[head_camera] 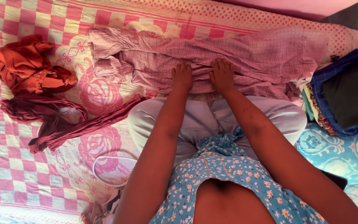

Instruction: Fold a pink checkered shirt while sitting.

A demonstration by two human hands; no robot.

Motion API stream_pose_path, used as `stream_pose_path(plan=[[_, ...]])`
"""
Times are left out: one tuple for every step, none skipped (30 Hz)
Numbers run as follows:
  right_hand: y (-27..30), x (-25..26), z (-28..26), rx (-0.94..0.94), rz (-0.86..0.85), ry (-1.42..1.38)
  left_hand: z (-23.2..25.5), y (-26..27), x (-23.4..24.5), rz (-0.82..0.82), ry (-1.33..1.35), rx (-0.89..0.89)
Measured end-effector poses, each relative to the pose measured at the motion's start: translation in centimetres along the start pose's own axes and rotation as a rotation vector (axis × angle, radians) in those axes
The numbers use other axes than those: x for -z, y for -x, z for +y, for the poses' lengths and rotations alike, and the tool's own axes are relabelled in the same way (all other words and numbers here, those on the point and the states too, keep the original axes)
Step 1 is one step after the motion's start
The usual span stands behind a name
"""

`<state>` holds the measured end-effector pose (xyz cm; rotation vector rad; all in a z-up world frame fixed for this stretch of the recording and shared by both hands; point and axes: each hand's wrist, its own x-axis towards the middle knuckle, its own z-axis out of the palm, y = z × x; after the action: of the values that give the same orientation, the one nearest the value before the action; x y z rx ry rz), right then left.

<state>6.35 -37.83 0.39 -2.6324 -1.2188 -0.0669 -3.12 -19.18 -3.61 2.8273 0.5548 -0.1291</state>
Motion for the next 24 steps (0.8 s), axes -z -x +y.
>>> stream_pose_path(plan=[[0.4,0.2,0.2,-0.040,0.034,-0.028,0.0,0.2,1.0,-0.018,0.002,0.020],[0.8,0.3,0.6,-0.081,0.068,-0.054,0.1,0.3,1.9,-0.037,0.005,0.039],[0.9,1.0,0.6,-0.087,0.072,-0.052,0.2,0.3,2.5,-0.037,0.004,0.032],[1.2,1.7,0.5,-0.128,0.099,-0.069,0.3,0.6,3.0,0.008,0.058,0.088],[1.5,2.3,0.4,-0.170,0.127,-0.087,0.5,0.8,3.5,0.053,0.113,0.144],[1.9,2.5,0.8,-0.175,0.126,-0.084,0.8,1.1,3.7,0.051,0.114,0.139],[2.3,2.7,1.2,-0.193,0.149,-0.115,1.2,1.3,4.0,-0.024,0.149,0.158],[2.2,2.8,1.4,-0.207,0.179,-0.151,1.1,1.3,4.5,-0.091,0.179,0.178],[2.6,2.1,1.8,-0.208,0.185,-0.152,1.0,1.5,2.8,-0.087,0.176,0.175],[2.9,1.4,2.4,-0.191,0.206,-0.183,0.9,1.5,1.1,-0.079,0.146,0.102],[3.2,0.8,3.0,-0.174,0.227,-0.214,0.9,1.4,-0.6,-0.071,0.116,0.029],[3.4,0.9,3.0,-0.177,0.234,-0.212,1.5,1.8,-0.7,-0.067,0.115,0.022],[3.6,1.0,3.1,-0.158,0.237,-0.234,2.1,2.2,-0.9,-0.006,0.149,-0.013],[3.9,1.1,3.2,-0.140,0.237,-0.255,2.7,2.6,-1.2,0.053,0.184,-0.047],[4.3,1.6,2.9,-0.143,0.243,-0.252,3.3,3.0,-1.1,0.055,0.183,-0.054],[4.6,2.1,2.6,-0.118,0.216,-0.249,3.9,3.5,-1.0,0.081,0.124,-0.126],[4.9,2.6,2.2,-0.093,0.188,-0.247,4.4,3.9,-0.9,0.107,0.064,-0.197],[5.2,2.7,2.0,-0.098,0.191,-0.246,4.8,4.5,-0.3,0.107,0.063,-0.202],[5.5,2.9,1.7,-0.043,0.128,-0.204,5.2,5.0,0.3,0.063,0.005,-0.268],[5.9,3.1,1.5,0.011,0.064,-0.160,5.7,5.5,0.8,0.019,-0.052,-0.335],[6.1,3.9,0.8,0.006,0.067,-0.158,5.7,5.7,-0.2,0.020,-0.052,-0.341],[6.3,4.7,0.2,0.064,0.037,-0.138,5.6,5.7,-1.2,0.055,-0.109,-0.360],[6.4,5.5,-0.4,0.121,0.007,-0.119,5.6,5.7,-2.1,0.090,-0.166,-0.380],[6.7,4.9,-0.1,0.117,0.009,-0.117,5.4,5.5,-3.1,0.090,-0.166,-0.384]])
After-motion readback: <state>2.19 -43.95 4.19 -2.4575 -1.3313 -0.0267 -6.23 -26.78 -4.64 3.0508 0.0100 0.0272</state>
